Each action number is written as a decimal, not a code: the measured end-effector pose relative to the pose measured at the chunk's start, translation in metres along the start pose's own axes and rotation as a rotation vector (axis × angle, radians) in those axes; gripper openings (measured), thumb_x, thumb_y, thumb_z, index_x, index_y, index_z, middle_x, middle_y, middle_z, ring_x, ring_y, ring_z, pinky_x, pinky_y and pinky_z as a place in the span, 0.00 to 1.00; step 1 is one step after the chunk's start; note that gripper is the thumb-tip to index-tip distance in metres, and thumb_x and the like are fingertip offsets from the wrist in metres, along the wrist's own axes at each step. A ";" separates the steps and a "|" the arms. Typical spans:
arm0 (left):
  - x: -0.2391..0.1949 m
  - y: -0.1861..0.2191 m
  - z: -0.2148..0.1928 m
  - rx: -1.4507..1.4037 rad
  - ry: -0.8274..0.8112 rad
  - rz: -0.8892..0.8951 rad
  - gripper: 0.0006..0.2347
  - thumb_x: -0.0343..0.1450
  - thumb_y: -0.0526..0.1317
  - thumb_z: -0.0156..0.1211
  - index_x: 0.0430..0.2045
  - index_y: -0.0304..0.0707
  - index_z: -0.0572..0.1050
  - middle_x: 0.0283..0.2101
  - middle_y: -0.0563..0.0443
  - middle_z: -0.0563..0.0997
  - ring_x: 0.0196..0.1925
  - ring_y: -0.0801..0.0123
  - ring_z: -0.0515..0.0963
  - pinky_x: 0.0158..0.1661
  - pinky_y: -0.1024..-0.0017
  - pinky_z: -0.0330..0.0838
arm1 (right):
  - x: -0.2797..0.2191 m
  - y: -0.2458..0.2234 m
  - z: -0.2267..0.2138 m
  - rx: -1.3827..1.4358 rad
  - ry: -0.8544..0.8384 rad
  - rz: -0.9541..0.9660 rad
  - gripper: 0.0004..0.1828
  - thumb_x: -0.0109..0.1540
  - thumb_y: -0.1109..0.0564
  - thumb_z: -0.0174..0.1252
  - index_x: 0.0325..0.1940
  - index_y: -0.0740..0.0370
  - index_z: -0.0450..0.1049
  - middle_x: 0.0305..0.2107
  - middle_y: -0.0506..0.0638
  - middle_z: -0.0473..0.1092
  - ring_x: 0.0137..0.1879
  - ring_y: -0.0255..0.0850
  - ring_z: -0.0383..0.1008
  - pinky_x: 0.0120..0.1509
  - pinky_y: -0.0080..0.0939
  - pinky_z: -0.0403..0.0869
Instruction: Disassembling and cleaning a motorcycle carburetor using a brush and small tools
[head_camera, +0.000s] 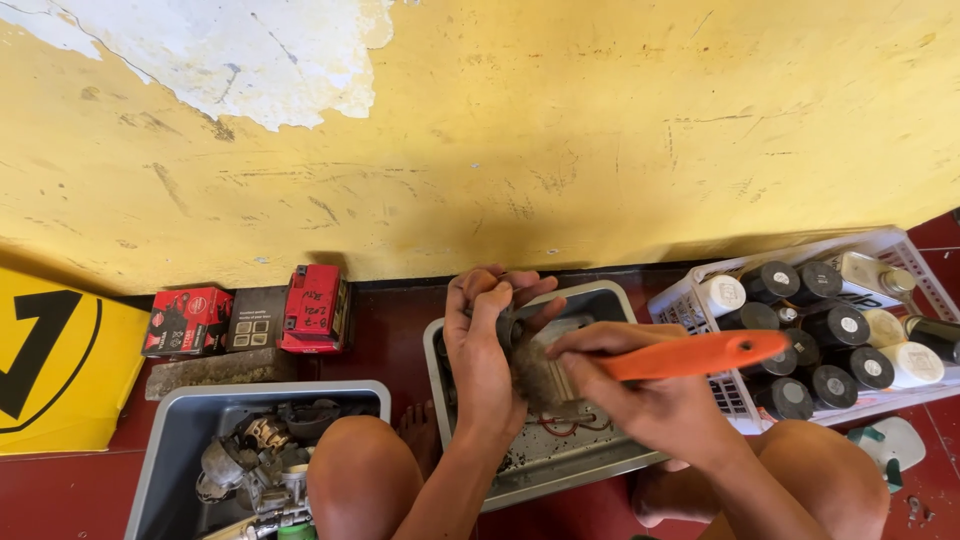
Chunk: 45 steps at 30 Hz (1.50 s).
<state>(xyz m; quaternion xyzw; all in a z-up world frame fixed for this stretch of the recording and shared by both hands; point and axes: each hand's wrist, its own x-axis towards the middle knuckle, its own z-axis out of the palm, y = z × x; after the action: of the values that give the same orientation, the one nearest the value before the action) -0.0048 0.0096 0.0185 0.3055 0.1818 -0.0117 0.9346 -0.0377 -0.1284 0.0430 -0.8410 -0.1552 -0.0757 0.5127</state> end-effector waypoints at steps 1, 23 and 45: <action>0.000 0.000 -0.001 0.002 0.002 0.000 0.04 0.72 0.29 0.51 0.38 0.34 0.66 0.36 0.39 0.77 0.43 0.45 0.84 0.44 0.54 0.83 | -0.002 0.008 0.002 0.003 0.000 0.002 0.07 0.59 0.58 0.62 0.34 0.60 0.84 0.29 0.46 0.84 0.29 0.32 0.83 0.34 0.31 0.80; 0.014 0.001 -0.020 -0.148 -0.055 0.040 0.06 0.72 0.37 0.56 0.39 0.39 0.68 0.42 0.39 0.79 0.57 0.50 0.81 0.63 0.44 0.72 | 0.014 0.060 -0.027 -0.026 0.142 0.094 0.16 0.69 0.54 0.57 0.30 0.64 0.78 0.21 0.56 0.74 0.30 0.47 0.77 0.43 0.45 0.76; 0.002 -0.033 -0.037 0.029 -0.233 -0.513 0.08 0.72 0.28 0.50 0.43 0.34 0.63 0.39 0.33 0.75 0.39 0.55 0.76 0.41 0.62 0.75 | -0.134 0.317 0.178 -0.502 -0.697 0.623 0.11 0.57 0.57 0.59 0.44 0.47 0.78 0.38 0.49 0.73 0.52 0.46 0.69 0.61 0.60 0.65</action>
<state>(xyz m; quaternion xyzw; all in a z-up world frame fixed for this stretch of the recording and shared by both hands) -0.0194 0.0041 -0.0290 0.2596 0.1445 -0.2857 0.9111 -0.0620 -0.1302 -0.3440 -0.9194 -0.0361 0.3295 0.2118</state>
